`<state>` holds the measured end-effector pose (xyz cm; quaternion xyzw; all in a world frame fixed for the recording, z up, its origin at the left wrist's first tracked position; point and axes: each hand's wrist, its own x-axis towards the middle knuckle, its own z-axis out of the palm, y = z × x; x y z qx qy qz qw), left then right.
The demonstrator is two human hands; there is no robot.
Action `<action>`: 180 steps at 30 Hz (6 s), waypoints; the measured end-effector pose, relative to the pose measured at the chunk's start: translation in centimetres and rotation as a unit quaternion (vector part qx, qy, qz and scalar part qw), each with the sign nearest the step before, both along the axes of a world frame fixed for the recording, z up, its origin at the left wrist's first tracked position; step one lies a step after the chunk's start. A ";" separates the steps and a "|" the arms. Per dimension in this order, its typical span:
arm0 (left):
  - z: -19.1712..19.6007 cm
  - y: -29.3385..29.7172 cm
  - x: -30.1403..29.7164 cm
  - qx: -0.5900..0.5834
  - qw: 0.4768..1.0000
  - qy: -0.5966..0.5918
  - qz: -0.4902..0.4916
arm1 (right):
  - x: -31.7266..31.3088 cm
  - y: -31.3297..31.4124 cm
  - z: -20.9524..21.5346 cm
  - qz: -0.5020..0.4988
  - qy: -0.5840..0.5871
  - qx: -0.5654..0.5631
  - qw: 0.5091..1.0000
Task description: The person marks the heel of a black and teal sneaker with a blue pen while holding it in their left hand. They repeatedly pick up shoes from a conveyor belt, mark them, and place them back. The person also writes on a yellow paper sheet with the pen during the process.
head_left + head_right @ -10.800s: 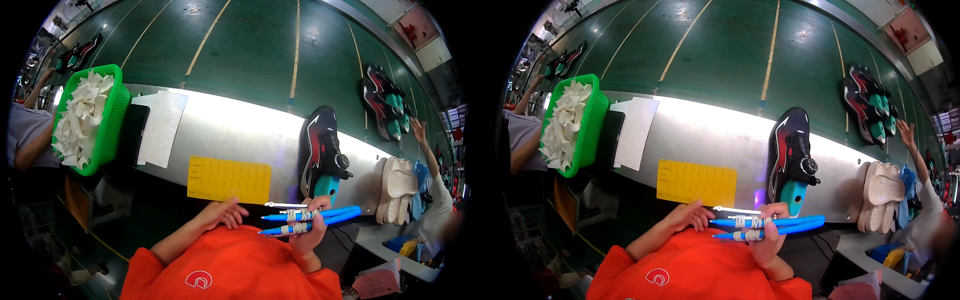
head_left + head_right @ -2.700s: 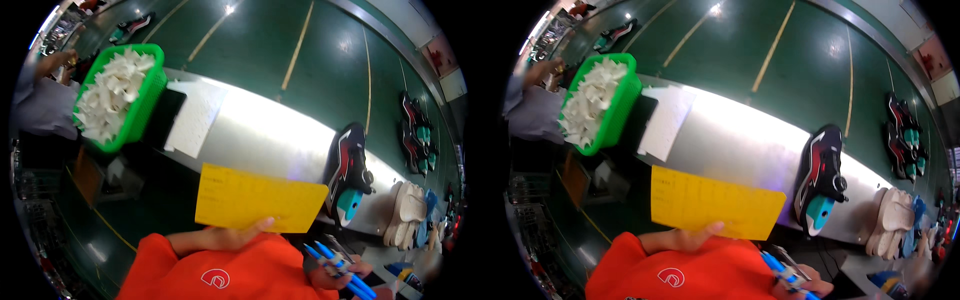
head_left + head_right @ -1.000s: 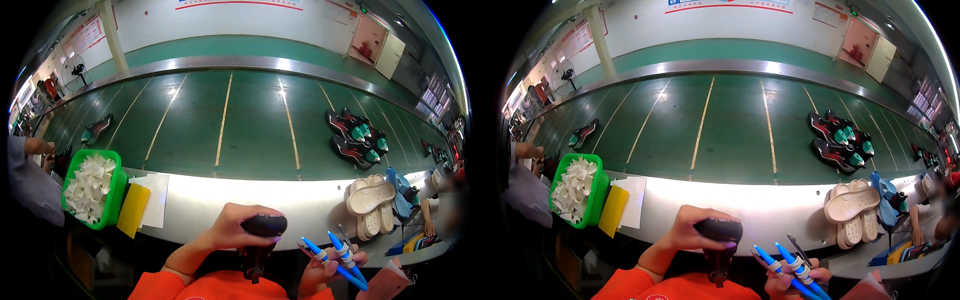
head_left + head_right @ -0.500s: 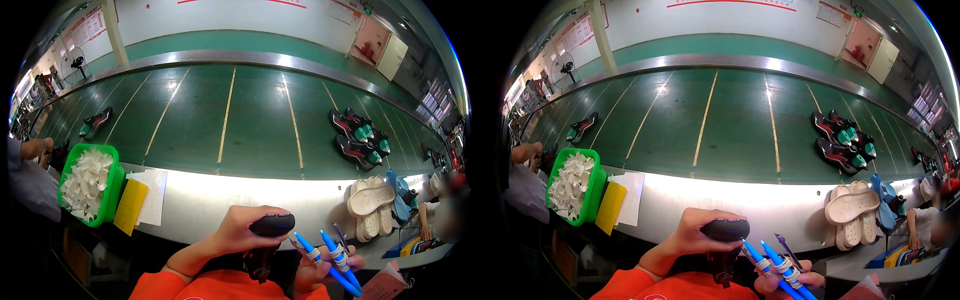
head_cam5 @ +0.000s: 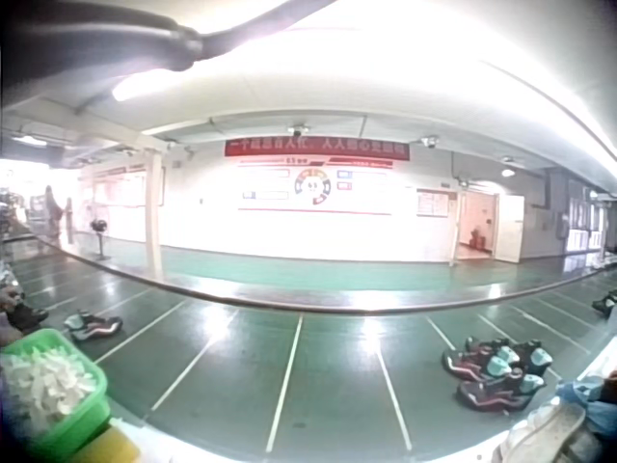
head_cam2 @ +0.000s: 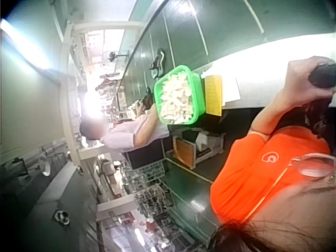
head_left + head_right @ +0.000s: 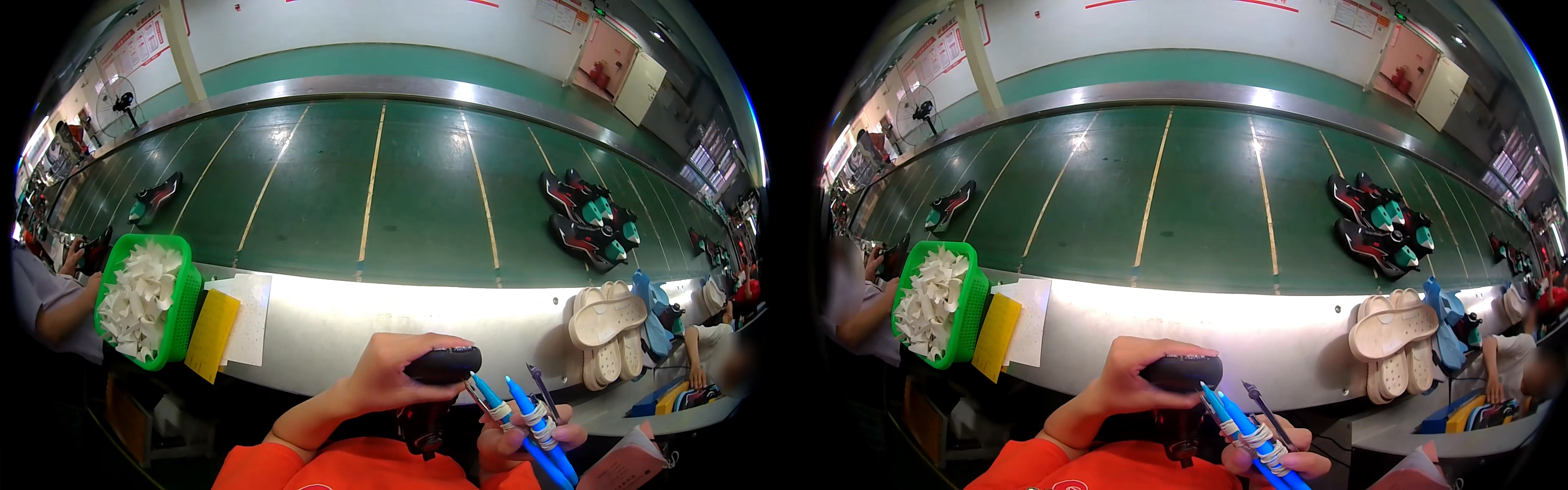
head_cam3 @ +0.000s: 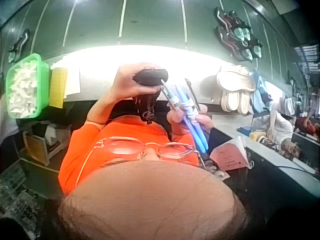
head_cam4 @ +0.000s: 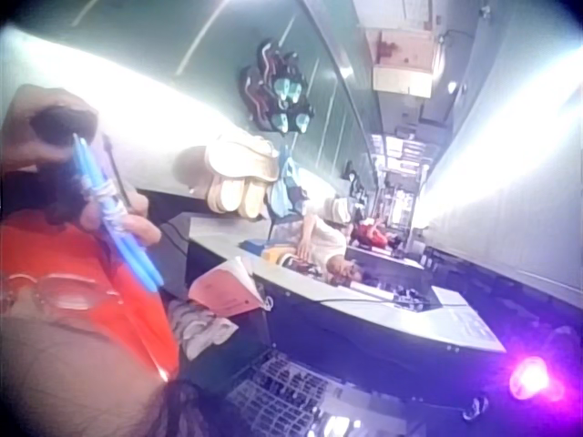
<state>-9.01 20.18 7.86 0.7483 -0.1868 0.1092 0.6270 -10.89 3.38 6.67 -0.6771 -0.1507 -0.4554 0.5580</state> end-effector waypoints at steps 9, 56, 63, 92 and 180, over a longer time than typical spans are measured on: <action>-0.1 -0.1 -0.2 0.015 1.000 -0.006 -0.003 | -0.2 1.1 1.2 -0.028 0.004 0.021 0.999; -4.0 2.8 4.1 -0.054 0.987 0.024 0.147 | 0.7 -3.3 -0.6 0.118 0.199 0.196 0.953; -15.4 7.0 8.6 0.254 0.930 0.113 0.241 | 0.3 -5.8 -4.3 0.290 0.381 0.253 0.840; 0.3 1.0 -4.5 0.054 0.988 -0.143 0.031 | -1.4 -5.2 3.2 0.330 0.293 0.130 0.888; -0.6 2.0 -4.6 0.030 0.989 -0.142 0.031 | -1.1 -0.9 2.3 0.286 0.061 -0.011 0.956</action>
